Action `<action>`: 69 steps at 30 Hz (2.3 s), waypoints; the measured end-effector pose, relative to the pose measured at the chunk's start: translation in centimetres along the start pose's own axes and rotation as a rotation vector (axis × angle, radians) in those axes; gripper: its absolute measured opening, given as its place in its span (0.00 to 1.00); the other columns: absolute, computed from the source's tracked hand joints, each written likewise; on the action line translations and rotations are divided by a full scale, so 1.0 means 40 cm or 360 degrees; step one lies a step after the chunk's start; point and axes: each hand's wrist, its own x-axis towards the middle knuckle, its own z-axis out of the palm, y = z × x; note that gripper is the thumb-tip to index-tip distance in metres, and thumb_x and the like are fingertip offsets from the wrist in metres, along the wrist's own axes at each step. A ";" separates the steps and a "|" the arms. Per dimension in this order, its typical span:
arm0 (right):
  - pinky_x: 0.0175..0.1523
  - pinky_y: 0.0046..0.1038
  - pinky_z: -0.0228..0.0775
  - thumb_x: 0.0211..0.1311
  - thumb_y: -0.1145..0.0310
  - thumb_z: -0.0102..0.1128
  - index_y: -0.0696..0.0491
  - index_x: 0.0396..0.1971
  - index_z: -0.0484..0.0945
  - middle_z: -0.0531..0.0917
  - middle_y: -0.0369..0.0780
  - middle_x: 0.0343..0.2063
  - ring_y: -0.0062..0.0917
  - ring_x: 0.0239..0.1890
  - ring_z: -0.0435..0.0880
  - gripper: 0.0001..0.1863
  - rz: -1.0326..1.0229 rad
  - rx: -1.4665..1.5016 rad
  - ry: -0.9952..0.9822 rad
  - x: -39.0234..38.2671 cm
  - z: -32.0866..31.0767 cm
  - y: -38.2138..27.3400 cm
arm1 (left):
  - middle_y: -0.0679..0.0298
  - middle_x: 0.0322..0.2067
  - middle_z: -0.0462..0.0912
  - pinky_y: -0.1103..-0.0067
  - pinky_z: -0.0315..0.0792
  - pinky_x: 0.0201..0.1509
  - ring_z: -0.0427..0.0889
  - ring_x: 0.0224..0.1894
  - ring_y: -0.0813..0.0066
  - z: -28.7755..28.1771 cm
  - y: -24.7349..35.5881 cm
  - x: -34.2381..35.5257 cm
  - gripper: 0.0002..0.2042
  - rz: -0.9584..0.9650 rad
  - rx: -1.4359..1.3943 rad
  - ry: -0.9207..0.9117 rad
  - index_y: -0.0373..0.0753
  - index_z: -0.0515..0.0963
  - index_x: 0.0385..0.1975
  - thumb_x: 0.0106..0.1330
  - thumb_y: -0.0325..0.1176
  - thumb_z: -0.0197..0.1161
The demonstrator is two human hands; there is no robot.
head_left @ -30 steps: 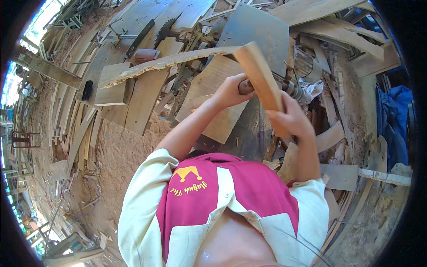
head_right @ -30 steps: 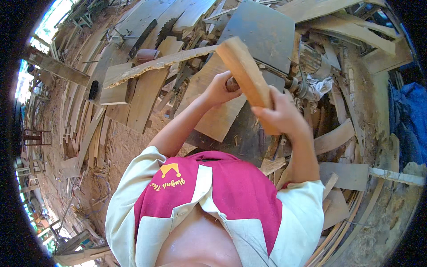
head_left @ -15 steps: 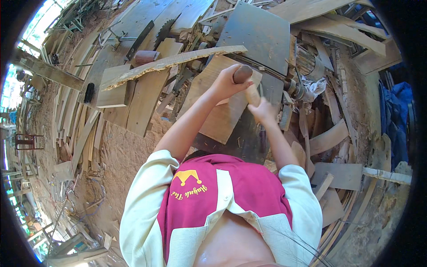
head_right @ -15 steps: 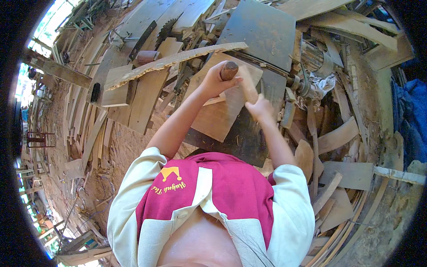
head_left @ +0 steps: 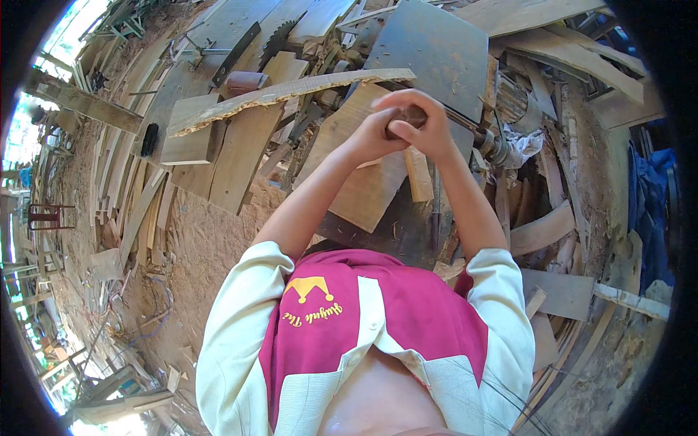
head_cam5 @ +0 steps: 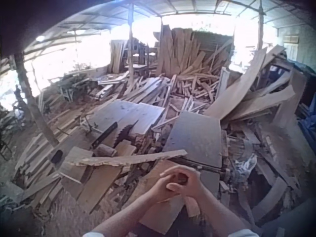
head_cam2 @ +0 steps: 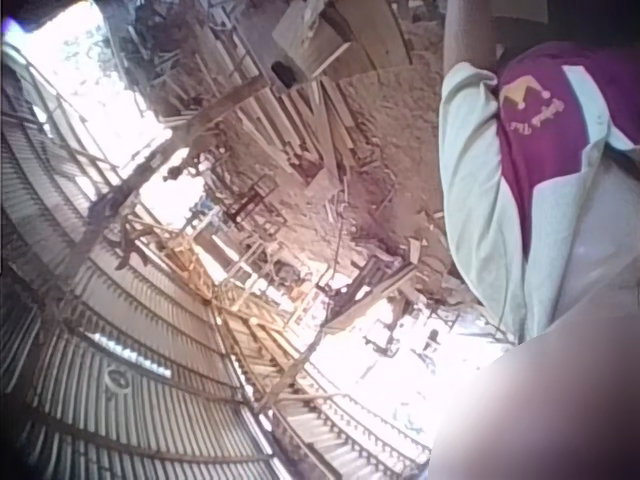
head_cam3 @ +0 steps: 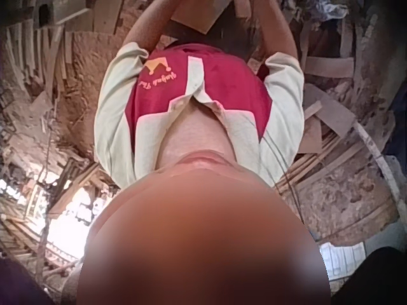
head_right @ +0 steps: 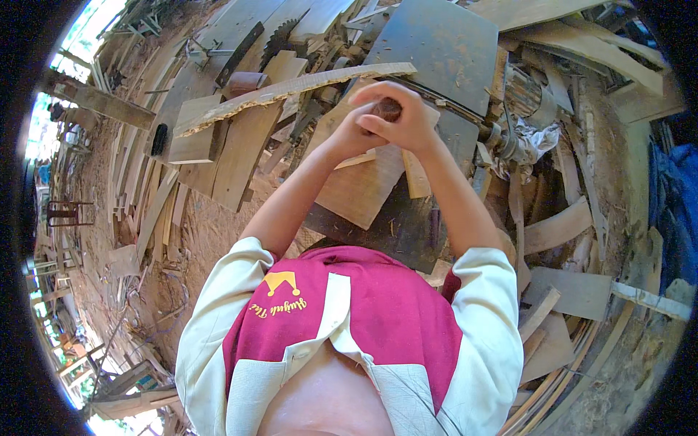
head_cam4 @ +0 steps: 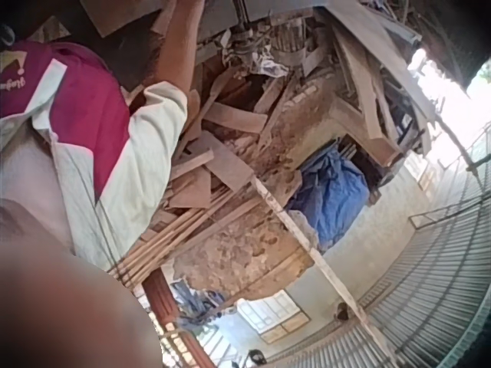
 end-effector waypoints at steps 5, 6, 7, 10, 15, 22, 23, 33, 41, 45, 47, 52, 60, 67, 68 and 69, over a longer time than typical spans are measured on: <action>0.24 0.19 0.67 0.52 0.71 0.60 0.56 0.19 0.69 0.74 0.35 0.13 0.16 0.17 0.74 0.09 0.0262 0.0827 0.0132 0.014 0.043 0.039 | 0.62 0.36 0.75 0.73 0.69 0.44 0.74 0.43 0.68 -0.054 -0.091 -0.132 0.28 -0.0410 0.1756 -0.0037 0.36 0.72 0.38 0.47 0.54 0.64; 0.24 0.19 0.67 0.52 0.71 0.60 0.56 0.19 0.69 0.74 0.35 0.13 0.16 0.17 0.74 0.09 0.0268 0.0838 0.0118 0.017 0.052 0.042 | 0.62 0.36 0.74 0.71 0.68 0.45 0.73 0.44 0.65 -0.056 -0.109 -0.165 0.30 -0.0646 0.2009 -0.0013 0.36 0.72 0.38 0.46 0.59 0.62; 0.23 0.18 0.65 0.52 0.71 0.59 0.56 0.18 0.69 0.73 0.34 0.12 0.15 0.16 0.73 0.09 0.0315 0.0841 0.0192 0.020 0.057 0.038 | 0.62 0.36 0.74 0.71 0.68 0.45 0.73 0.44 0.65 -0.052 -0.132 -0.184 0.30 -0.0656 0.2004 -0.0010 0.36 0.72 0.38 0.46 0.59 0.62; 0.21 0.18 0.62 0.54 0.72 0.57 0.56 0.17 0.68 0.72 0.33 0.11 0.14 0.15 0.71 0.10 0.0437 0.0792 0.0353 0.034 0.079 0.020 | 0.63 0.33 0.73 0.74 0.67 0.39 0.72 0.40 0.68 -0.039 -0.190 -0.214 0.28 -0.0590 0.2173 0.0024 0.38 0.72 0.33 0.45 0.59 0.61; 0.17 0.20 0.58 0.56 0.72 0.54 0.55 0.16 0.67 0.68 0.34 0.08 0.17 0.09 0.66 0.11 0.0641 0.0502 0.0638 0.111 0.130 0.026 | 0.64 0.28 0.69 0.76 0.66 0.34 0.70 0.33 0.69 -0.044 -0.236 -0.236 0.28 -0.0320 0.2382 0.0163 0.40 0.68 0.27 0.42 0.61 0.60; 0.18 0.21 0.60 0.56 0.68 0.56 0.55 0.15 0.68 0.70 0.35 0.09 0.18 0.11 0.69 0.13 0.0671 0.0437 0.0723 0.206 0.104 0.151 | 0.65 0.28 0.69 0.76 0.64 0.34 0.69 0.34 0.70 -0.038 -0.234 -0.233 0.26 -0.0311 0.2368 0.0114 0.41 0.67 0.27 0.44 0.60 0.59; 0.18 0.21 0.61 0.55 0.66 0.57 0.55 0.15 0.68 0.71 0.35 0.10 0.18 0.12 0.69 0.14 0.0754 0.0293 0.0825 0.215 0.102 0.166 | 0.65 0.28 0.69 0.76 0.64 0.34 0.69 0.33 0.70 -0.033 -0.235 -0.232 0.26 -0.0305 0.2377 0.0147 0.41 0.67 0.27 0.44 0.60 0.58; 0.17 0.22 0.62 0.53 0.66 0.58 0.55 0.16 0.67 0.69 0.36 0.11 0.21 0.11 0.68 0.13 0.0934 0.0638 0.1071 0.214 0.042 0.246 | 0.66 0.27 0.68 0.77 0.63 0.34 0.69 0.32 0.71 -0.038 -0.226 -0.227 0.24 -0.0330 0.2314 0.0175 0.42 0.66 0.26 0.45 0.59 0.58; 0.17 0.23 0.60 0.54 0.69 0.55 0.55 0.16 0.66 0.67 0.37 0.09 0.21 0.10 0.65 0.12 0.0812 0.0790 0.1517 0.089 -0.040 0.215 | 0.65 0.27 0.68 0.76 0.64 0.34 0.69 0.32 0.71 -0.036 -0.208 -0.221 0.25 -0.0368 0.2319 0.0138 0.42 0.67 0.25 0.43 0.60 0.59; 0.21 0.26 0.61 0.54 0.70 0.52 0.55 0.16 0.64 0.67 0.37 0.10 0.22 0.13 0.66 0.11 0.0397 0.1041 0.1201 -0.002 -0.031 0.117 | 0.65 0.27 0.69 0.76 0.65 0.35 0.70 0.33 0.70 -0.035 -0.216 -0.227 0.25 -0.0402 0.2283 0.0213 0.41 0.68 0.26 0.43 0.59 0.60; 0.23 0.28 0.61 0.53 0.70 0.51 0.55 0.17 0.63 0.66 0.37 0.11 0.23 0.13 0.65 0.10 0.0229 0.1019 0.0975 -0.025 -0.002 0.065 | 0.65 0.28 0.69 0.76 0.65 0.35 0.70 0.34 0.70 -0.038 -0.208 -0.225 0.25 -0.0401 0.2271 0.0184 0.41 0.68 0.27 0.44 0.59 0.60; 0.21 0.22 0.61 0.53 0.78 0.48 0.59 0.19 0.66 0.71 0.39 0.13 0.20 0.16 0.70 0.06 -0.0039 0.0906 0.0297 -0.040 0.066 0.014 | 0.64 0.28 0.70 0.75 0.65 0.36 0.70 0.34 0.69 -0.040 -0.199 -0.222 0.26 -0.0421 0.2227 0.0125 0.40 0.69 0.27 0.44 0.59 0.61; 0.20 0.22 0.59 0.58 0.74 0.49 0.55 0.16 0.65 0.67 0.35 0.10 0.20 0.13 0.67 0.11 0.0477 0.0669 0.0852 0.073 0.075 0.041 | 0.65 0.30 0.69 0.75 0.64 0.35 0.69 0.35 0.70 -0.029 -0.220 -0.228 0.27 -0.0479 0.2316 0.0132 0.40 0.69 0.30 0.46 0.60 0.57; 0.17 0.20 0.60 0.56 0.75 0.54 0.56 0.18 0.66 0.70 0.36 0.10 0.17 0.10 0.68 0.10 0.0549 0.0609 0.1128 0.095 0.089 0.051 | 0.65 0.28 0.68 0.75 0.64 0.35 0.69 0.34 0.70 -0.025 -0.208 -0.224 0.25 -0.0448 0.2272 0.0196 0.41 0.67 0.27 0.42 0.58 0.61; 0.17 0.20 0.60 0.56 0.75 0.54 0.56 0.18 0.66 0.70 0.36 0.10 0.17 0.10 0.68 0.10 0.0556 0.0604 0.1135 0.095 0.089 0.051 | 0.65 0.28 0.68 0.75 0.64 0.35 0.69 0.34 0.70 -0.022 -0.205 -0.222 0.25 -0.0475 0.2273 0.0193 0.41 0.67 0.26 0.42 0.57 0.62; 0.17 0.21 0.60 0.56 0.74 0.54 0.56 0.18 0.65 0.70 0.36 0.10 0.18 0.10 0.69 0.10 0.0553 0.0537 0.1166 0.098 0.091 0.050 | 0.65 0.27 0.68 0.75 0.64 0.35 0.69 0.34 0.69 -0.023 -0.203 -0.222 0.25 -0.0501 0.2278 0.0193 0.42 0.67 0.26 0.41 0.57 0.62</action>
